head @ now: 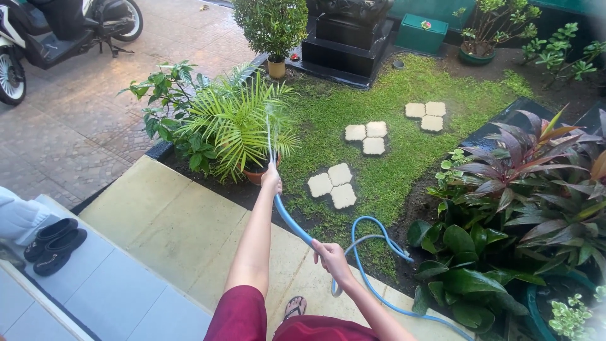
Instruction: Watering garden plants with a hose and then coiling the hose onto a wall-mounted reel for storage.
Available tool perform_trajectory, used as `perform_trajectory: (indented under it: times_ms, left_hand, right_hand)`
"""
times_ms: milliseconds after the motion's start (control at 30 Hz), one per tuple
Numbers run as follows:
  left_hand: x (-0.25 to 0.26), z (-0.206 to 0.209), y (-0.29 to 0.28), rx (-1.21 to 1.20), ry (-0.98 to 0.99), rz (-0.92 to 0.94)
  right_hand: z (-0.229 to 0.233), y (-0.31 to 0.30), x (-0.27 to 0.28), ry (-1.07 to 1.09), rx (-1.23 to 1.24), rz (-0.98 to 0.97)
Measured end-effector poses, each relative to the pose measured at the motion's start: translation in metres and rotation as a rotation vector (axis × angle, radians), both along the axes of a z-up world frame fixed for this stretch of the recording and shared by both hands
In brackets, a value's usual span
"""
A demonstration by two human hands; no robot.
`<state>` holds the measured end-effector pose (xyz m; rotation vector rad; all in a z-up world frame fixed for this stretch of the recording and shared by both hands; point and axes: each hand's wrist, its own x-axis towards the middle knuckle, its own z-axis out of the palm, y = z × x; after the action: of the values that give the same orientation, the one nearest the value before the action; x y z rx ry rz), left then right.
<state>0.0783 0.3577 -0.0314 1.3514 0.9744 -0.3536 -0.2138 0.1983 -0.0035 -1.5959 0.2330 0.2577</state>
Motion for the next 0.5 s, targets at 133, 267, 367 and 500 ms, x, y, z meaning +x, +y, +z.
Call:
perform_trajectory:
  times_ms: [133, 267, 367, 500]
  left_hand:
    - [0.002, 0.007, -0.022, 0.072, -0.029, -0.080]
    - [0.011, 0.005, -0.059, 0.088, -0.078, -0.177]
    - [0.018, 0.000, -0.092, 0.079, -0.090, -0.264]
    - [0.018, 0.000, -0.146, 0.083, -0.083, -0.358]
  right_hand:
    - [0.003, -0.003, -0.004, 0.007, 0.023, -0.045]
    - [-0.001, -0.012, -0.009, -0.031, 0.012, -0.088]
    - [0.000, -0.020, -0.015, -0.031, 0.034, -0.141]
    - [0.002, -0.034, -0.024, -0.034, 0.077, -0.225]
